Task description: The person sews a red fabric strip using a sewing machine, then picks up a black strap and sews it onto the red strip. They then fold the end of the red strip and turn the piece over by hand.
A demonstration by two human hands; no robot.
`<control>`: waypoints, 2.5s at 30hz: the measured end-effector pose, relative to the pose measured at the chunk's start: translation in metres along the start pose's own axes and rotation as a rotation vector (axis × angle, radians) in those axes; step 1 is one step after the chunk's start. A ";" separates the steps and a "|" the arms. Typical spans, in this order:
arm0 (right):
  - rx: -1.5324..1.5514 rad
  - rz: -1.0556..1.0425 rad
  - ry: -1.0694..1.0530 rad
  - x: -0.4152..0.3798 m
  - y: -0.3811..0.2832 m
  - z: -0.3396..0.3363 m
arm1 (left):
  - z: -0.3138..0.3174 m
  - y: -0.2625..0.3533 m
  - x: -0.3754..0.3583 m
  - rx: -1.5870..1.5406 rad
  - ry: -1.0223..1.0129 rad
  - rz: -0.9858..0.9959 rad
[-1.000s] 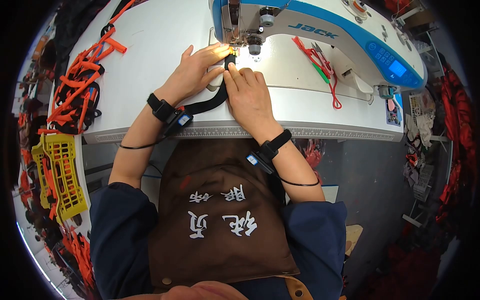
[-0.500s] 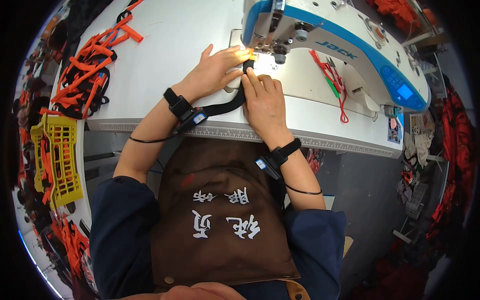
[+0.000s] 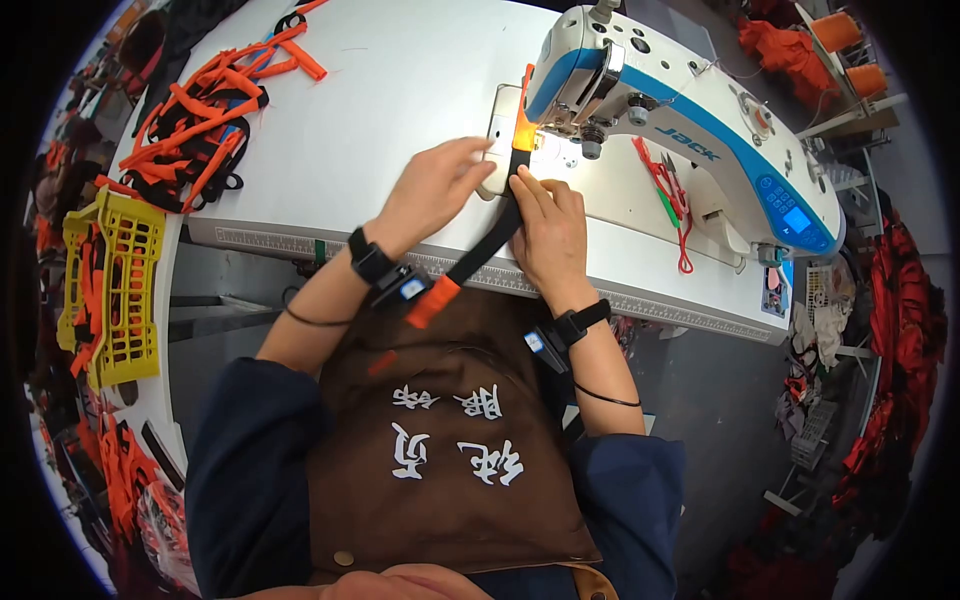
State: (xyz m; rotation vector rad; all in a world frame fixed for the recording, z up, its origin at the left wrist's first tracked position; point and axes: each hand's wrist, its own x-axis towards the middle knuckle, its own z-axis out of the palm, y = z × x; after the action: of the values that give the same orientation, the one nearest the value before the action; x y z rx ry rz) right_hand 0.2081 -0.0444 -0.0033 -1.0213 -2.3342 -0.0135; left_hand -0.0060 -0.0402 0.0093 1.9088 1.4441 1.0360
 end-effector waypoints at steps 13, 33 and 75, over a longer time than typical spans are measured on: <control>0.416 -0.281 -0.090 -0.101 -0.112 -0.070 | -0.045 0.051 -0.077 -1.245 0.095 -0.329; 0.774 0.227 0.043 -0.101 -0.167 -0.110 | -0.069 0.069 -0.128 -1.108 0.275 -0.127; 0.450 0.318 0.114 0.002 -0.034 0.008 | -0.551 -0.058 -0.342 1.206 0.381 -0.915</control>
State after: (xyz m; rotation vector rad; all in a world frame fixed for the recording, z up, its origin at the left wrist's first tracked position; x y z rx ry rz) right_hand 0.1802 -0.0651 -0.0011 -1.1064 -1.9235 0.5368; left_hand -0.5373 -0.3711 0.1879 1.2316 3.1720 -0.0187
